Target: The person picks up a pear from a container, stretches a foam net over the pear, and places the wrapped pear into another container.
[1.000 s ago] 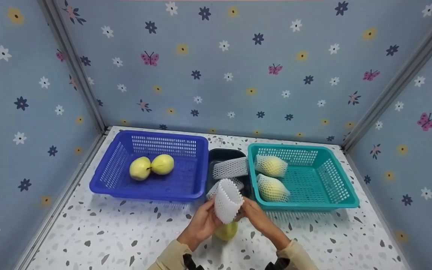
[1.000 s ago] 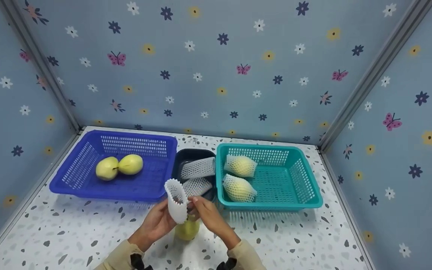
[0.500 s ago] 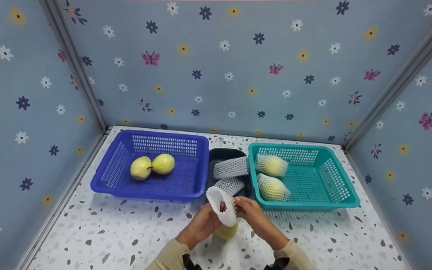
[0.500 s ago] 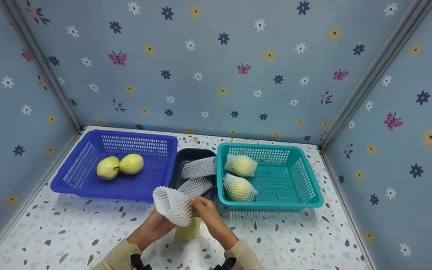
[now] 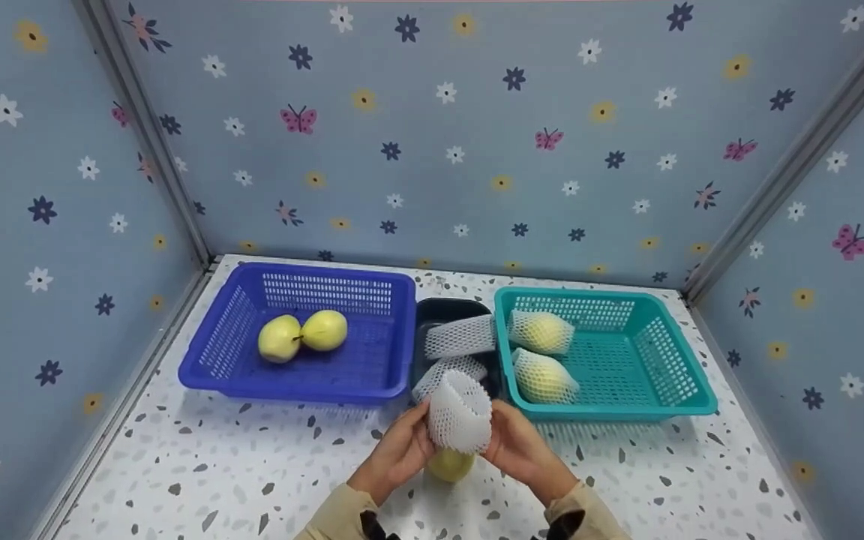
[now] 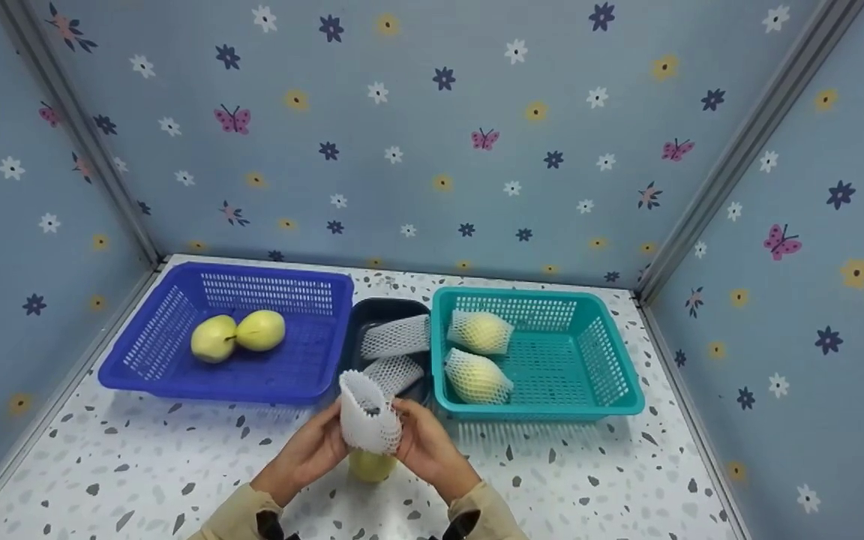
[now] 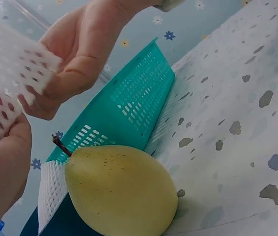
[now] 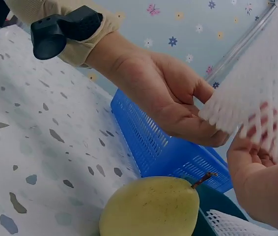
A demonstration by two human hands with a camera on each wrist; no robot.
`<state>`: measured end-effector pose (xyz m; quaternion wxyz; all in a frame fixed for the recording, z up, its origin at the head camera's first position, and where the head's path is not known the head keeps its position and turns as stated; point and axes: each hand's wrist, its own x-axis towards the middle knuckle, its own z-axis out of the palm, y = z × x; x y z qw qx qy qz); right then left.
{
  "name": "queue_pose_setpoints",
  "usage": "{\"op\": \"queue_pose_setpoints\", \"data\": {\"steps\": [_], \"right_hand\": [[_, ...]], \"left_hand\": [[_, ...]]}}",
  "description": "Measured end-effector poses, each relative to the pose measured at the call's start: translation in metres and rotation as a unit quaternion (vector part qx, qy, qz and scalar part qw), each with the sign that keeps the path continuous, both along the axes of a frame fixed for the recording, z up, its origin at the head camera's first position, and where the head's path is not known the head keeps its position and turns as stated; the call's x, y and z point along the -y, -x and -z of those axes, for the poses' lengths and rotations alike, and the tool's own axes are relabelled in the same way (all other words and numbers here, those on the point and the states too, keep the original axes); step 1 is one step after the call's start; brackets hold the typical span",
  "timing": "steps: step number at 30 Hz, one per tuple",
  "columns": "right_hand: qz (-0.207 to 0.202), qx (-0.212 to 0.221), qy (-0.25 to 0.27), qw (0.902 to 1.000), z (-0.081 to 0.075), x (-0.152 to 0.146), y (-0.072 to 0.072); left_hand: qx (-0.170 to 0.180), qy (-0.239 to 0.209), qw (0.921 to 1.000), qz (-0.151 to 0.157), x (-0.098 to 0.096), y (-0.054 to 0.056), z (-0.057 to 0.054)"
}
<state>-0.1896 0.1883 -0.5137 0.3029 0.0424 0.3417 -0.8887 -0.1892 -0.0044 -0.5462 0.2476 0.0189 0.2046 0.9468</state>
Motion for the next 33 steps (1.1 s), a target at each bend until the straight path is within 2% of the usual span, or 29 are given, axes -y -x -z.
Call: {"op": "queue_pose_setpoints", "data": {"steps": [4, 8, 13, 18, 24, 29, 33], "right_hand": [[0.035, -0.019, -0.074, 0.9964, 0.009, 0.001, -0.004], [0.064, -0.047, -0.162, 0.9836, 0.024, 0.004, -0.007], [0.065, -0.067, -0.248, 0.9642, 0.041, 0.003, -0.007], [0.071, -0.086, -0.32, 0.9407, 0.051, 0.004, -0.006], [0.084, -0.094, -0.392, 0.9115, 0.06, 0.006, -0.004], [0.098, -0.103, -0.424, 0.8946, 0.068, 0.008, -0.004], [0.103, -0.121, -0.447, 0.8804, 0.069, 0.01, -0.002]], "left_hand": [[0.001, 0.037, 0.9992, -0.013, -0.001, -0.001, 0.007], [-0.003, 0.11, 0.9938, -0.016, 0.001, -0.005, 0.017], [-0.008, 0.19, 0.9813, -0.025, 0.006, -0.007, 0.028], [-0.032, 0.259, 0.9647, -0.034, 0.008, -0.007, 0.038], [-0.041, 0.3, 0.9515, -0.055, 0.008, -0.006, 0.048], [-0.049, 0.314, 0.9459, -0.066, 0.006, -0.005, 0.056], [-0.054, 0.339, 0.9357, -0.081, 0.003, -0.004, 0.059]]}}
